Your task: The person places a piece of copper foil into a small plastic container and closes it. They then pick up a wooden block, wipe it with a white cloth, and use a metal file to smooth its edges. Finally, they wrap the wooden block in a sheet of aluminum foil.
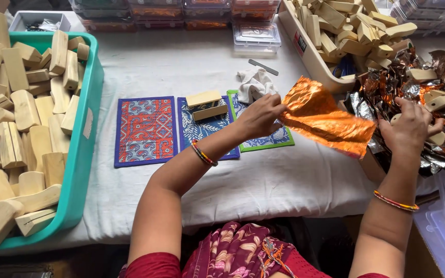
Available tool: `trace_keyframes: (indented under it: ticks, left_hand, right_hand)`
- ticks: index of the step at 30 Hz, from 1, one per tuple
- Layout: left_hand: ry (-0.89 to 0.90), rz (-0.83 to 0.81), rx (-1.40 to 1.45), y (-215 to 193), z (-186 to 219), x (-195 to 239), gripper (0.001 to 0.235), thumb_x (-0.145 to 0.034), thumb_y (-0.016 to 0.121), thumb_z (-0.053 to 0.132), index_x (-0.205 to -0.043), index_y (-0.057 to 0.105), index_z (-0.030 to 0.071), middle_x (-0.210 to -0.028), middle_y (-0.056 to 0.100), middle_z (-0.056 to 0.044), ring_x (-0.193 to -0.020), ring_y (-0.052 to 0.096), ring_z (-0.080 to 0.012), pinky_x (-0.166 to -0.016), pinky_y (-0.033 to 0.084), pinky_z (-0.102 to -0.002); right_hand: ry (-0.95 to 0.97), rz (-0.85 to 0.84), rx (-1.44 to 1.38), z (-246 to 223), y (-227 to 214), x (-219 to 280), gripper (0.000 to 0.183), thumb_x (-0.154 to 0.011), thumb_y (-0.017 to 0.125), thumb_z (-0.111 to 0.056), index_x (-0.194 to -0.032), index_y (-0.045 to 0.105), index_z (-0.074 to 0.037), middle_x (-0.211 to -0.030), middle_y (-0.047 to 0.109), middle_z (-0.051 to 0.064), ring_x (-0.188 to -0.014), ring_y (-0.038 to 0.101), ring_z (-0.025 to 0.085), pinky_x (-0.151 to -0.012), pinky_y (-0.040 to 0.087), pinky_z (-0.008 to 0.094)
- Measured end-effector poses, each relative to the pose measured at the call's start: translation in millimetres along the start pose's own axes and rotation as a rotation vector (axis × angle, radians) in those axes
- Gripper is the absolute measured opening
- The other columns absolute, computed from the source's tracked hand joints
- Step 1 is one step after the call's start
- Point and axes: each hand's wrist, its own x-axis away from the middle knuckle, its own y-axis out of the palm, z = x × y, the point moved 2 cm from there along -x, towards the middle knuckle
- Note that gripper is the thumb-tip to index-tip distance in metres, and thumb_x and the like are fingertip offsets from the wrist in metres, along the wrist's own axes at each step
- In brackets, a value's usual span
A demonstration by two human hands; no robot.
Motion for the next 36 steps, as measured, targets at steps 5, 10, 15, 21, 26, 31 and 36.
trace_keyframes:
  ticks: [5,10,15,21,26,31,36]
  left_hand:
    - [-0.097,-0.060,-0.106,-5.5,-23.0,39.1,0.020,-0.080,0.073,0.020,-0.096,0.072,0.008,-0.092,0.065,-0.009,-0.085,0.064,-0.0252,-0.071,0.054,-0.040]
    - [-0.802,0.026,0.551,-2.4,-90.0,78.1,0.020,-0.097,0.056,0.026,-0.094,0.071,0.013,-0.062,0.060,0.003,-0.059,0.059,-0.0138,-0.057,0.043,-0.030]
    - [-1.362,-0.020,1.194,-30.5,-93.1,127.1,0.038,-0.089,0.064,0.051,-0.103,0.064,0.015,-0.056,0.036,0.004,-0.047,0.027,-0.0116,-0.041,0.018,-0.027]
    - [-0.913,-0.229,1.268,-38.0,-82.8,161.6,0.061,-0.081,0.083,0.054,-0.118,0.065,0.009,-0.086,0.059,0.000,-0.066,0.046,-0.0084,-0.051,0.031,-0.024]
    - [-1.085,-0.108,1.316,-28.8,-97.5,167.6,0.055,-0.079,0.079,0.049,-0.121,0.065,0.017,-0.098,0.067,0.002,-0.078,0.056,-0.0063,-0.060,0.043,-0.023]
    - [-1.143,-0.073,1.368,-32.4,-96.5,168.2,0.049,-0.083,0.076,0.046,-0.120,0.065,0.015,-0.092,0.065,0.001,-0.072,0.054,-0.0092,-0.056,0.039,-0.023]
    - [-1.178,-0.105,1.491,-3.2,-120.2,193.5,0.041,-0.090,0.073,0.044,-0.113,0.068,0.011,-0.088,0.066,0.000,-0.069,0.053,-0.0114,-0.055,0.039,-0.026]
  right_hand:
    - [-0.225,0.076,-0.183,-72.0,-42.8,-0.8,0.033,-0.099,0.077,-0.016,-0.129,0.064,-0.014,-0.136,0.067,0.006,-0.133,0.057,0.025,-0.128,0.020,0.057]
    - [-0.483,0.034,-0.453,-194.6,-77.5,-23.9,0.036,-0.099,0.079,-0.017,-0.132,0.068,-0.009,-0.126,0.071,0.011,-0.119,0.065,0.029,-0.116,0.042,0.049]
    - [-0.618,-0.380,-0.688,-282.6,-8.7,-41.1,0.026,-0.100,0.071,-0.021,-0.122,0.070,-0.007,-0.114,0.074,0.012,-0.103,0.072,0.028,-0.088,0.057,0.042]
    - [-0.637,-0.746,-0.593,-387.8,36.7,-43.9,0.076,-0.078,0.087,-0.030,-0.142,0.052,-0.011,-0.133,0.061,0.017,-0.129,0.056,0.033,-0.110,0.045,0.045]
    - [-0.723,-0.825,-0.697,-416.5,75.1,-35.6,0.111,-0.061,0.093,-0.014,-0.154,0.032,-0.008,-0.155,0.039,0.017,-0.142,0.038,0.036,-0.117,0.030,0.046]
    - [-0.700,-0.913,-0.869,-408.1,90.8,-36.8,0.094,-0.063,0.087,-0.011,-0.148,0.049,-0.018,-0.154,0.047,0.007,-0.141,0.047,0.028,-0.121,0.040,0.043]
    - [-0.643,-0.948,-0.876,-402.0,93.8,-40.4,0.097,-0.060,0.094,-0.013,-0.145,0.049,-0.019,-0.141,0.056,0.006,-0.136,0.049,0.028,-0.119,0.036,0.045]
